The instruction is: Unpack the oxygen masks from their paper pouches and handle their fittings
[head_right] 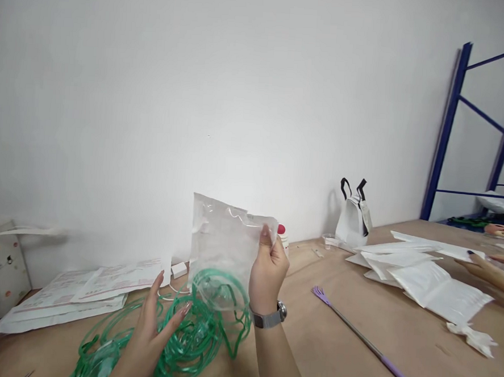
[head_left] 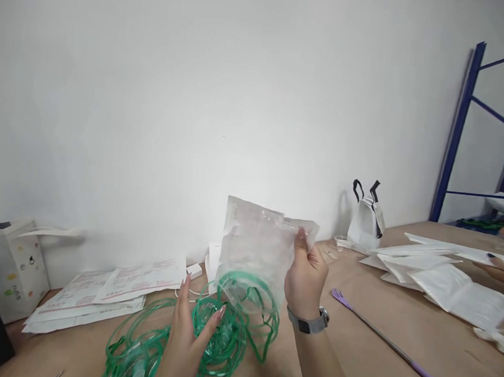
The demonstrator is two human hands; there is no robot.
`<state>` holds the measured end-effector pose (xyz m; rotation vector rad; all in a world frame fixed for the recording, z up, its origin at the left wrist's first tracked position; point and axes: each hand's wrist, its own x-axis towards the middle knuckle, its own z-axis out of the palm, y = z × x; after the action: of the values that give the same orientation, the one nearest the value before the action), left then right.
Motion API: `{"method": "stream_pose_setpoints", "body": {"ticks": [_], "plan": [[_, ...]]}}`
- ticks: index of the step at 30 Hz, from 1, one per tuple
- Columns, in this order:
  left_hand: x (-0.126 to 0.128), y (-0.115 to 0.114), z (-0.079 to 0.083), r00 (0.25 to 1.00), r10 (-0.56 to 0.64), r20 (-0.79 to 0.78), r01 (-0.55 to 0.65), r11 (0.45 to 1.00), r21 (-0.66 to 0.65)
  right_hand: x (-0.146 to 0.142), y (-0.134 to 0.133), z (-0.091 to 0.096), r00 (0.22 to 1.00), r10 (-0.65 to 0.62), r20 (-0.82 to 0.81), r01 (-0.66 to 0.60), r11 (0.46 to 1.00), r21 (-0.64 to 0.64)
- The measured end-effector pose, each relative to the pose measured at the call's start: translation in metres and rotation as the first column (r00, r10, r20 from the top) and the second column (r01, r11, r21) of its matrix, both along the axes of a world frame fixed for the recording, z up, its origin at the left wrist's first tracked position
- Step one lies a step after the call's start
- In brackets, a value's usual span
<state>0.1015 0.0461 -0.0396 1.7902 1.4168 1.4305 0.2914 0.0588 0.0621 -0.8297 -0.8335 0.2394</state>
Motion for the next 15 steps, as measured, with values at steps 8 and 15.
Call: {"method": "stream_pose_setpoints", "body": {"ticks": [8,15], "plan": [[-0.010,0.023,-0.015,0.744,0.028,-0.668,-0.002,0.999,0.039,0.026,-0.007,0.004,0.887,-0.455,0.072,0.457,0.889,-0.015],[-0.057,0.026,-0.052,0.586,-0.109,-0.803,0.008,0.992,-0.128,0.038,-0.010,0.004,0.653,-0.735,-0.183,0.753,0.606,0.256]]}}
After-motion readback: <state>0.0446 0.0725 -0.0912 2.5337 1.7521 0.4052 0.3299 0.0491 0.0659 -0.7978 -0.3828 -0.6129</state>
